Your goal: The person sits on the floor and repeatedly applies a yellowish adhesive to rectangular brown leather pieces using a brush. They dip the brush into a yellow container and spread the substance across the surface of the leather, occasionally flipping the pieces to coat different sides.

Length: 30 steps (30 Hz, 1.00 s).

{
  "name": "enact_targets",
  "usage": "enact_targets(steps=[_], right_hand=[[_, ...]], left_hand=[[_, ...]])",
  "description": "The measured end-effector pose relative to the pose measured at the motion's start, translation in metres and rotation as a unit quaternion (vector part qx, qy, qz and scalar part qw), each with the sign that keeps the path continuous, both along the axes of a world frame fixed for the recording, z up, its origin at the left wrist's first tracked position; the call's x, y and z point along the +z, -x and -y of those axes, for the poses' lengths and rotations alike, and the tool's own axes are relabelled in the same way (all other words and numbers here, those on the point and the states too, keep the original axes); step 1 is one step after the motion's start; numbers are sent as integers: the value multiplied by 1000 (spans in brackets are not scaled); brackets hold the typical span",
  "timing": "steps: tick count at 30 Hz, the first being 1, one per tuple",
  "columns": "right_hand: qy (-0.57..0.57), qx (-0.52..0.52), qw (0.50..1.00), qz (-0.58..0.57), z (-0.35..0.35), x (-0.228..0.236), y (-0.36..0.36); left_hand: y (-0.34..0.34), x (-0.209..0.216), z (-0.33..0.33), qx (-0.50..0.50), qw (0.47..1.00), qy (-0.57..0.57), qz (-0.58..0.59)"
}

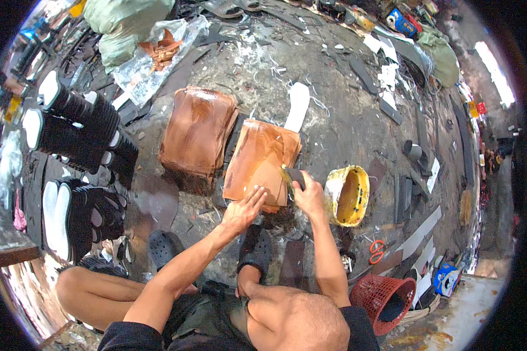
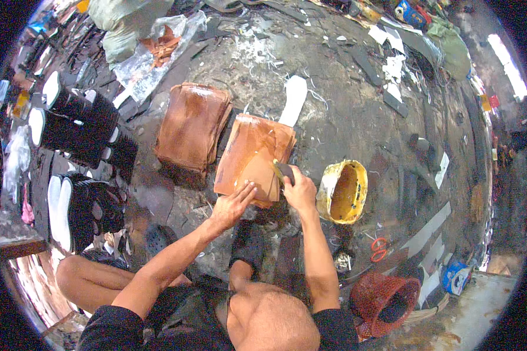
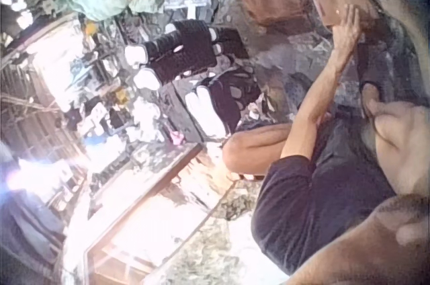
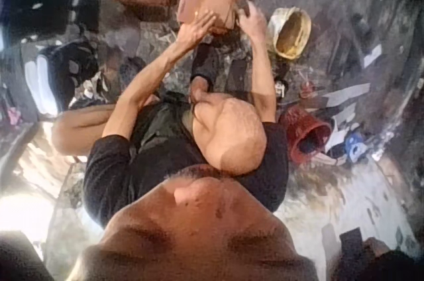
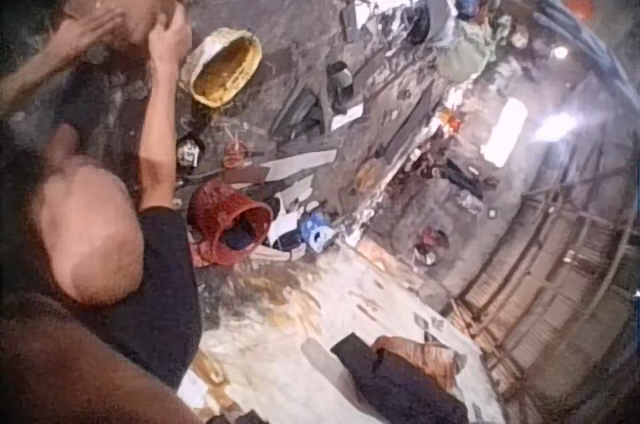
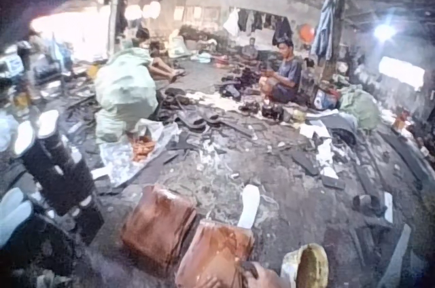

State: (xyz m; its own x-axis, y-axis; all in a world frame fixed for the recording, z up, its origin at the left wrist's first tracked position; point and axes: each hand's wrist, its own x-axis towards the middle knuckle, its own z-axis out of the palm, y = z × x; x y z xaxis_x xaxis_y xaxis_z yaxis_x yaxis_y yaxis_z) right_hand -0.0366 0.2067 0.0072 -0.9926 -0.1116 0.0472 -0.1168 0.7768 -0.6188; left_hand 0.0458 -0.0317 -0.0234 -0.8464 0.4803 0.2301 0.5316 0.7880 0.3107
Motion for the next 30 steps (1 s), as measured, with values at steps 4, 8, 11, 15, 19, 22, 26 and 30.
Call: enact_targets(steps=[4, 8, 11, 15, 19, 22, 26, 30], right_hand=[[-54, -22, 998, 10, 26, 42, 55], [-77, 102, 992, -9, 26, 37, 45], [-75, 184, 980, 18, 30, 31, -28], [-27, 205, 978, 27, 35, 37, -77], [53, 55, 994, -76, 53, 69, 2], [-95, 188, 972, -100, 55, 30, 58], [-150, 159, 974, 68, 100, 107, 99], [-163, 127, 978, 3, 61, 48, 118]], left_hand=[[10, 9, -3, 11, 994, -1, 106], [-6, 24, -3, 8, 986, -113, 118], [-32, 27, 25, 182, 957, -223, 22], [-24, 31, 32, 310, 910, -272, 39], [-30, 33, 4, 159, 951, -216, 153], [-31, 33, -29, 136, 966, -140, 172], [-42, 16, -6, 195, 910, -326, 166], [-34, 5, 6, 506, 744, -399, 175]])
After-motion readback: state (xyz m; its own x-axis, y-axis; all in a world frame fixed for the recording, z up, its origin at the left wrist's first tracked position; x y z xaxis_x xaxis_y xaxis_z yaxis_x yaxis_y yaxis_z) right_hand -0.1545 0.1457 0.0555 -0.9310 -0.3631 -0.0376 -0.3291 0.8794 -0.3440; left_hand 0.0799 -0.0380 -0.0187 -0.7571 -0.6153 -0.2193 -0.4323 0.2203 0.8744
